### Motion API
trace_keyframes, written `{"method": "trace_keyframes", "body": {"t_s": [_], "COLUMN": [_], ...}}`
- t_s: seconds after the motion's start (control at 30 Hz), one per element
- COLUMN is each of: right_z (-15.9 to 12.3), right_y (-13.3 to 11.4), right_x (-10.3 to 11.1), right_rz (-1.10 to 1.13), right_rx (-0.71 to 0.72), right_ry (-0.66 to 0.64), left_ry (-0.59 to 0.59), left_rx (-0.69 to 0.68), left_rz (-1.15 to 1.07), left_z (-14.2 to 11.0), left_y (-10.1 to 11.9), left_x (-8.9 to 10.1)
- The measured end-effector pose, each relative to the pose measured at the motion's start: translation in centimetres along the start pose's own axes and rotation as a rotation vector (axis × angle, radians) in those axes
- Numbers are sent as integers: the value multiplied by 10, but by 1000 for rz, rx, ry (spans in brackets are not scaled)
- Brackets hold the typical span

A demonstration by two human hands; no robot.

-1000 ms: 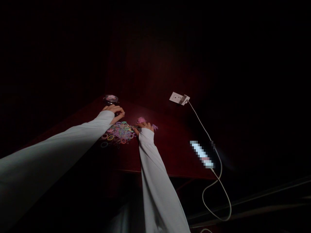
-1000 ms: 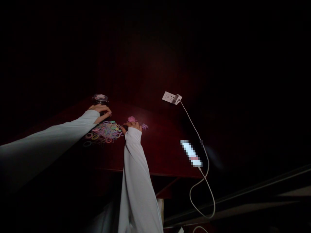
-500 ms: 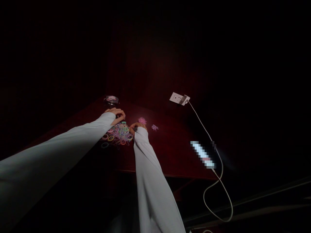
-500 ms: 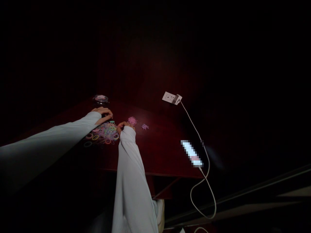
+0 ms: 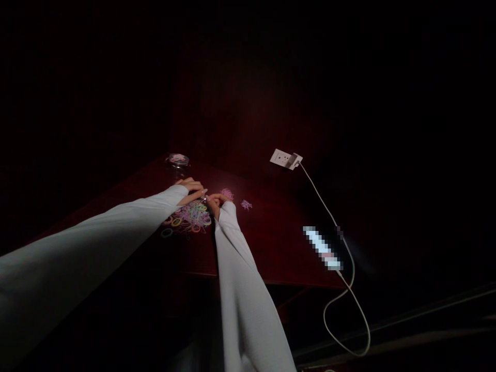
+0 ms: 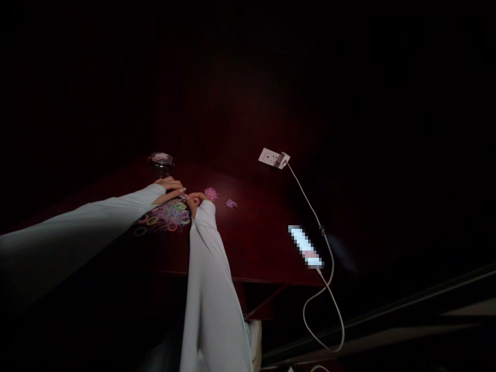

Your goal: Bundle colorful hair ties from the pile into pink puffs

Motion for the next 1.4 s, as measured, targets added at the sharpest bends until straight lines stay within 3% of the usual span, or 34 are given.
{"method": "trace_keyframes", "body": {"t_s": [0.33,0.5,0.7,0.83,1.0,1.23,1.4], "right_z": [-5,-9,-10,-10,-10,-14,-15], "right_y": [-3,-7,-11,-15,-18,-24,-22], "right_x": [-1,4,8,11,4,2,1], "right_rz": [116,140,87,59,73,54,59], "right_rx": [-27,44,12,4,31,33,16], "right_ry": [-25,45,73,93,2,-12,-11], "left_ry": [-59,-4,16,-27,-49,-7,-55], "left_rx": [-70,-47,-35,-113,-165,-176,-233], "left_rz": [-22,-18,41,46,57,53,31], "left_z": [-5,-6,-6,-8,-10,-9,-12], "left_y": [19,21,16,28,40,43,50], "left_x": [8,17,25,24,18,21,18]}}
Point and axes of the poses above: each hand's wrist, its own z-axis towards the middle knuckle, its own x-axis out of the back of the hand, y = z × x, the point moved 10 cm from there along z, towards the middle knuckle, and after that the axes turned 5 degrees about y, right-handed, at the moved point
